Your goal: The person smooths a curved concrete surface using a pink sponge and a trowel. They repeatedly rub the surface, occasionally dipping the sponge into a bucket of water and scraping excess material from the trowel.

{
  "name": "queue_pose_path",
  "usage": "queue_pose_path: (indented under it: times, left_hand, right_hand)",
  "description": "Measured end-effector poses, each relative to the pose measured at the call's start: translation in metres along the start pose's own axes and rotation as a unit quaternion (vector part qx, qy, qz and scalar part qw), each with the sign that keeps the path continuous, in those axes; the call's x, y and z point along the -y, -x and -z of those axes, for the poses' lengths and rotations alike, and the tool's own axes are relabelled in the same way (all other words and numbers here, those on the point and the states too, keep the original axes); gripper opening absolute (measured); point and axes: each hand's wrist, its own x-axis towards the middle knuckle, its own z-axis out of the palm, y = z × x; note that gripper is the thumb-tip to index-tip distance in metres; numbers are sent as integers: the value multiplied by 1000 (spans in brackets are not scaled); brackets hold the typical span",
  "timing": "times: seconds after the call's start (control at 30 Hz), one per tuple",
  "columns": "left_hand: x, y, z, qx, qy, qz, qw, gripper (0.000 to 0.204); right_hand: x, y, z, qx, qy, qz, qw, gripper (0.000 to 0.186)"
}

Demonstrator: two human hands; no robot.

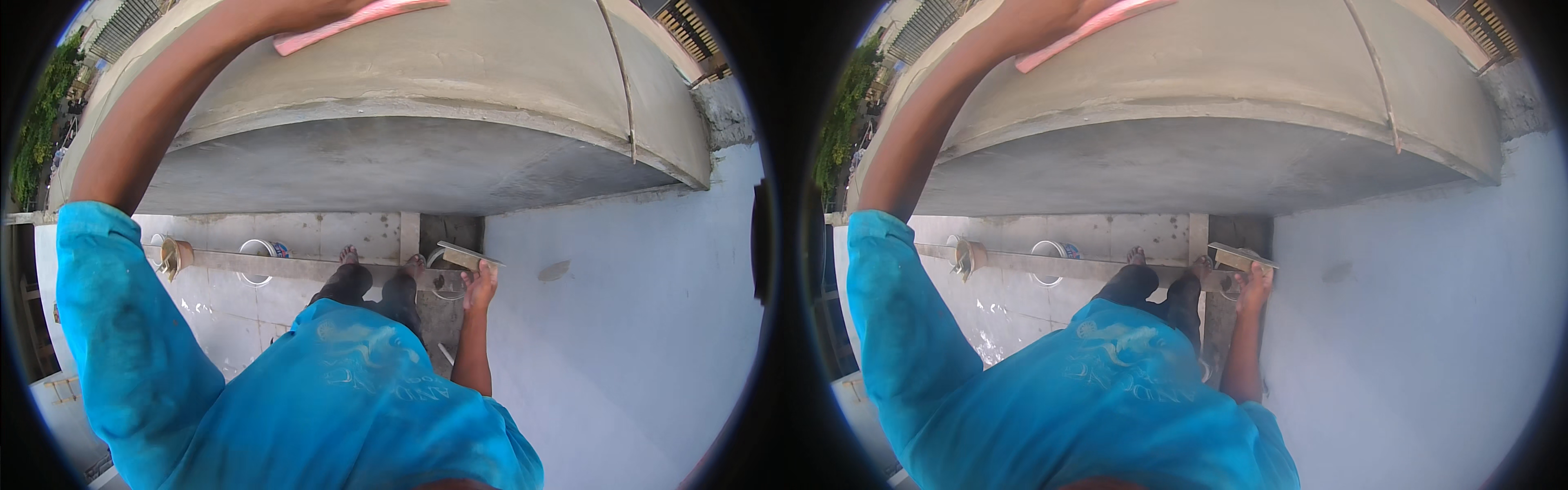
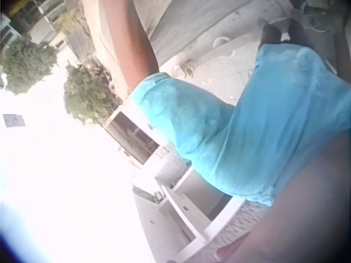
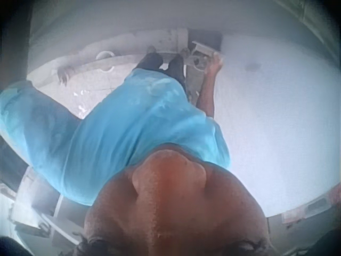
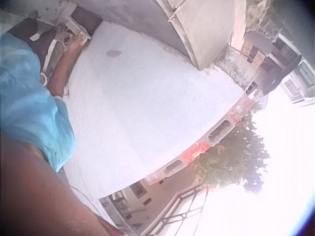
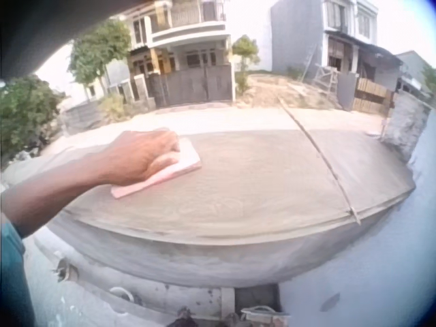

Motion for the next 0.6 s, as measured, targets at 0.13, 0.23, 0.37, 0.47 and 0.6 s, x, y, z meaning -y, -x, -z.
queue_pose_path:
  times: [0.13, 0.23, 0.37, 0.47, 0.6]
  left_hand:
    - [-61, -61, -26, -72, 95, -198, 973, 29]
    - [-34, 1, -27, -14, 76, -140, 987, 27]
    - [30, 52, -2, 41, -5, 35, 999, 27]
    - [17, -8, -22, -59, 32, -83, 994, 29]
    - [-18, -31, -48, -82, 120, -193, 970, 30]
  right_hand:
    - [-9, 3, -11, 54, 24, -8, 998, 25]
    - [-16, 10, -17, 60, 34, -12, 998, 24]
    - [-23, 19, -30, 73, 12, -15, 997, 25]
    - [-30, 21, -43, 80, 23, -26, 996, 28]
    - [-39, 22, -52, 120, 22, -48, 991, 32]
